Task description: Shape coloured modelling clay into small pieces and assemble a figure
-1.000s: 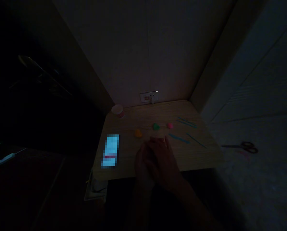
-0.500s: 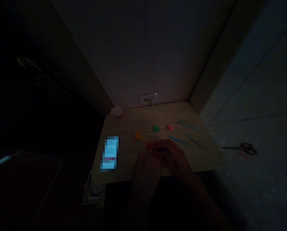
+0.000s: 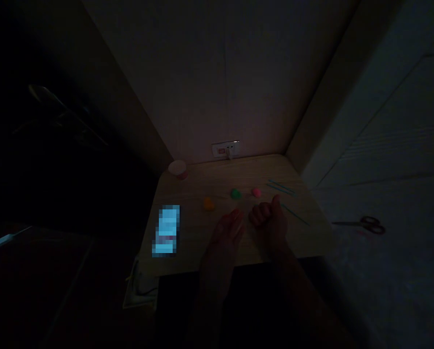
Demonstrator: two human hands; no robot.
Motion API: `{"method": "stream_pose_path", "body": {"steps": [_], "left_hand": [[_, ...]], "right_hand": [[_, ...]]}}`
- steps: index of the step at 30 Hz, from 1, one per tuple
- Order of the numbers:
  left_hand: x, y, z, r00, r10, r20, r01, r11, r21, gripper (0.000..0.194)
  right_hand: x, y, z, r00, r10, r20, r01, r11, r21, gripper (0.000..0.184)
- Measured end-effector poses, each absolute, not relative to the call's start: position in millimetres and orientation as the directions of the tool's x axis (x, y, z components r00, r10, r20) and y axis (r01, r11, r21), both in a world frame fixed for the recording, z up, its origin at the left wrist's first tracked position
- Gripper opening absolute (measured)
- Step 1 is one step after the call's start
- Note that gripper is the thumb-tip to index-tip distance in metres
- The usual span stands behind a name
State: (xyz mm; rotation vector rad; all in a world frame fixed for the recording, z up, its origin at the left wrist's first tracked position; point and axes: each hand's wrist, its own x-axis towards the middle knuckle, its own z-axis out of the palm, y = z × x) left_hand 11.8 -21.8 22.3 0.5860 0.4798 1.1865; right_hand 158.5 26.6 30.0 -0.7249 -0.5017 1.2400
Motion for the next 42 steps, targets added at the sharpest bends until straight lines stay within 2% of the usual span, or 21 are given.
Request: {"method": "stream_pose_path", "body": {"steps": [4,7,10,12,14,17,21,23,25,28,32,36,40,42], "left_hand": [[15.3,-21.8,15.1,0.248,0.966,-0.073,-0.703,0.231,0.672,0.052],[17.1,-18.1,12.5,0.189,0.978,-0.093,-0.674,0.198,0.712,0.053],[15.5,-11.8,11.7,0.092,0.99,-0.105,-0.592,0.139,0.794,0.052],[13.0,-8.0,12.7,0.025,0.997,-0.072,-0.508,0.074,0.858,0.051],[10.7,-5.3,15.9,-0.029,1.0,-0.002,-0.411,-0.01,0.912,0.047],[10.1,-0.9,24.9,-0.049,0.994,0.093,-0.251,-0.102,0.962,0.044],[13.1,9.4,38.0,0.113,0.981,0.155,-0.068,-0.148,0.987,0.051],[14.8,14.5,42.2,0.214,0.967,0.141,-0.034,-0.137,0.99,0.055],[17.3,17.0,44.0,0.238,0.967,0.09,-0.072,-0.075,0.995,0.052],[23.8,15.0,44.0,0.142,0.99,0.006,-0.187,0.021,0.982,0.042],[32.6,8.2,45.0,-0.056,0.998,0.02,-0.252,-0.033,0.967,0.03],[31.9,6.8,49.0,-0.147,0.988,0.041,-0.229,-0.074,0.971,0.018],[27.1,11.4,49.0,-0.238,0.966,0.099,-0.237,-0.157,0.959,0.017],[25.8,14.7,47.2,-0.261,0.963,0.061,-0.25,-0.128,0.96,0.018]], "right_hand": [[158.5,29.1,31.6,0.253,0.957,-0.143,-0.787,0.117,-0.605,0.077],[162.3,31.2,33.4,0.164,0.972,-0.17,-0.837,0.046,-0.545,0.075],[165.6,32.2,37.2,-0.032,0.986,-0.164,-0.873,-0.107,-0.475,0.057],[166.8,30.7,38.3,-0.101,0.983,-0.155,-0.878,-0.162,-0.451,0.041],[167.3,27.3,36.6,-0.084,0.985,-0.152,-0.862,-0.148,-0.484,0.037],[167.9,20.7,30.4,-0.036,0.987,-0.155,-0.794,-0.122,-0.595,0.039],[168.7,13.0,27.2,-0.113,0.981,-0.158,-0.693,-0.191,-0.695,0.034],[168.4,10.9,29.7,-0.125,0.98,-0.156,-0.668,-0.199,-0.717,0.033],[167.0,9.8,34.0,-0.085,0.985,-0.15,-0.664,-0.168,-0.729,0.037],[163.3,8.8,41.5,-0.028,0.992,-0.125,-0.653,-0.113,-0.749,0.045],[157.6,6.1,48.4,-0.041,0.991,-0.125,-0.66,-0.121,-0.741,0.05],[151.4,3.4,47.5,-0.049,0.987,-0.152,-0.66,-0.146,-0.737,0.044],[144.7,1.8,42.7,-0.016,0.985,-0.174,-0.615,-0.147,-0.775,0.041],[143.8,0.6,41.6,-0.002,0.985,-0.172,-0.578,-0.141,-0.804,0.039]]}}
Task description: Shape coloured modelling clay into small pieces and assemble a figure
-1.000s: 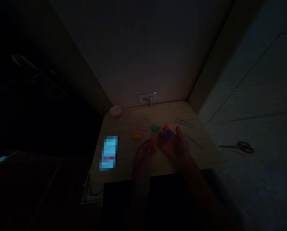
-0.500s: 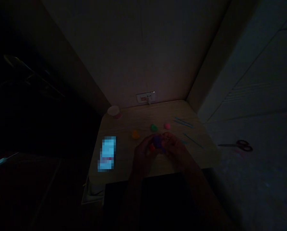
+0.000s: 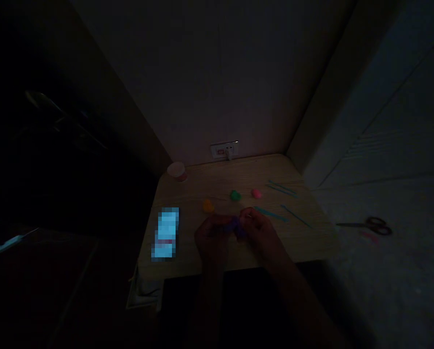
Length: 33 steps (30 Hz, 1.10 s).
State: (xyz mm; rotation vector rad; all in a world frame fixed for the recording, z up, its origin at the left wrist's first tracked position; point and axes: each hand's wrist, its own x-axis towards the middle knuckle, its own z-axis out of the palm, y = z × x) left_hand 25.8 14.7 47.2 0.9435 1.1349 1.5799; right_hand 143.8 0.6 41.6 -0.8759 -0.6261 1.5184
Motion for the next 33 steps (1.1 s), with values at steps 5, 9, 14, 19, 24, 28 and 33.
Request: {"method": "stream_pose_path", "body": {"steps": [5,9,14,19,24,28,33], "left_hand": [[21.6,21.6,40.9,-0.265,0.964,-0.031,-0.25,-0.038,0.968,0.024],[18.8,18.6,40.7,-0.13,0.991,0.023,-0.303,-0.062,0.951,0.024],[20.0,8.7,46.3,0.082,0.996,0.04,-0.457,0.002,0.889,0.043],[19.6,6.7,45.6,0.005,1.0,0.015,-0.343,-0.013,0.939,0.042],[22.9,7.0,43.1,-0.012,1.0,0.012,-0.32,-0.015,0.947,0.028],[27.9,7.6,37.4,-0.013,1.0,0.007,-0.311,-0.011,0.95,0.024],[31.1,11.2,37.2,-0.007,1.0,-0.023,-0.384,0.018,0.923,0.035]], "right_hand": [[150.9,-3.4,44.6,-0.018,0.992,-0.123,-0.477,-0.117,-0.871,0.033],[154.2,-3.3,46.9,-0.012,0.995,-0.096,-0.385,-0.093,-0.918,0.035],[153.5,-1.2,45.0,0.146,0.986,-0.078,-0.218,-0.044,-0.975,0.027],[157.2,-2.4,48.5,0.147,0.988,-0.043,-0.183,-0.015,-0.983,0.013],[157.9,-5.1,54.6,0.191,0.98,-0.054,-0.216,-0.012,-0.976,0.014],[156.3,-6.2,50.9,0.219,0.974,-0.061,-0.249,-0.004,-0.968,0.016],[154.5,-3.3,43.0,0.239,0.969,-0.062,-0.292,0.011,-0.956,0.014]]}}
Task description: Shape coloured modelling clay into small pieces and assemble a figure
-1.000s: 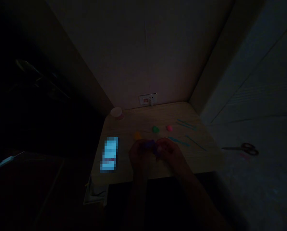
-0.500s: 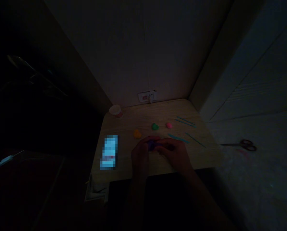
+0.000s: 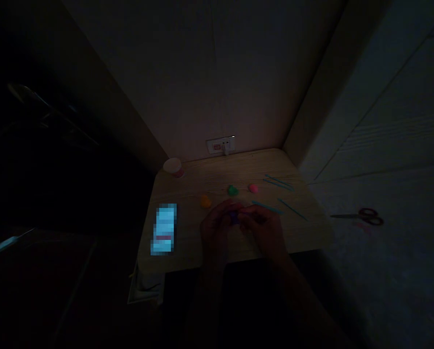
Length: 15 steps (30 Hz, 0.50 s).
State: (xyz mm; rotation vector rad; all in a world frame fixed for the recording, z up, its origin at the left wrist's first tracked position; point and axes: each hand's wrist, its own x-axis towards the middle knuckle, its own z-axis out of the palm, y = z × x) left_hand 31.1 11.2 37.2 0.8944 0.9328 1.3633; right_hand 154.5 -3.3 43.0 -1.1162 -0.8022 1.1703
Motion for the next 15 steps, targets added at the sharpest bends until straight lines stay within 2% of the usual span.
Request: {"method": "stream_pose_path", "body": {"steps": [3,5,7,11,15], "left_hand": [[27.4,12.5,45.3,0.067,0.997,-0.029,-0.455,0.056,0.888,0.049],[22.6,12.6,49.8,0.161,0.987,-0.028,-0.458,0.099,0.883,0.048],[16.9,12.4,52.4,0.211,0.977,-0.033,-0.379,0.113,0.918,0.045],[0.6,16.8,60.9,0.084,0.995,-0.045,-0.102,0.053,0.993,0.027],[-36.0,47.6,84.7,-0.059,0.998,0.014,-0.007,-0.015,1.0,0.02]], "right_hand": [[156.4,-2.0,43.3,0.228,0.974,-0.01,-0.248,0.048,-0.968,0.01],[158.3,-2.3,45.8,0.212,0.974,0.085,-0.16,0.12,-0.98,0.009],[159.6,-3.4,49.4,0.166,0.97,0.178,-0.062,0.191,-0.98,0.011],[161.3,-6.1,56.3,0.077,0.967,0.242,-0.006,0.243,-0.97,0.025],[168.5,-7.7,57.3,0.168,0.946,0.279,0.036,0.277,-0.96,0.032]]}}
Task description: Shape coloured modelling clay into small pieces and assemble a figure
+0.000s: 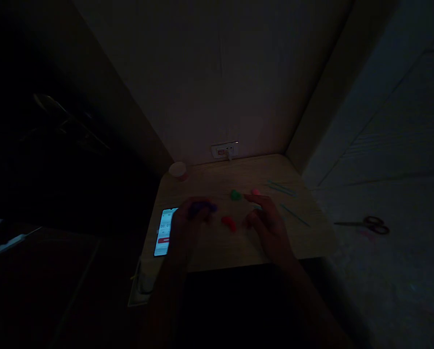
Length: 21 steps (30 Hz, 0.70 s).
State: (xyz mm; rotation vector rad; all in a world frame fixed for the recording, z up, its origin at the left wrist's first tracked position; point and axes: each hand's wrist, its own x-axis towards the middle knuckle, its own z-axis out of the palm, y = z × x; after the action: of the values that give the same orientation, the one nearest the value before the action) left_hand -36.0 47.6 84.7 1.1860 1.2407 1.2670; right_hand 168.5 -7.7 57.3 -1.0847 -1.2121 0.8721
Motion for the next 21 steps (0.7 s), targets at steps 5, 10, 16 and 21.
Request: {"method": "stream_pose_path", "body": {"steps": [5,10,16,21], "left_hand": [[-100.4,135.8,109.4,-0.231,0.951,0.207,0.166,-0.171,0.971,0.017],[-133.8,212.8,110.3,-0.079,0.956,0.281,0.618,-0.174,0.766,0.025],[-138.6,240.0,108.0,0.11,0.935,0.338,0.872,-0.254,0.419,0.03],[-138.1,251.5,93.9,0.236,0.939,0.252,0.915,-0.302,0.268,0.028]], "right_hand": [[178.0,-11.7,50.4,0.149,0.953,0.265,0.115,0.249,-0.962,0.018],[176.5,-14.7,40.8,0.165,0.941,0.296,0.19,0.265,-0.945,0.017],[181.2,-14.2,38.8,0.188,0.937,0.296,0.199,0.258,-0.945,0.014],[189.6,-14.9,45.2,0.217,0.928,0.303,0.212,0.259,-0.942,0.009]]}}
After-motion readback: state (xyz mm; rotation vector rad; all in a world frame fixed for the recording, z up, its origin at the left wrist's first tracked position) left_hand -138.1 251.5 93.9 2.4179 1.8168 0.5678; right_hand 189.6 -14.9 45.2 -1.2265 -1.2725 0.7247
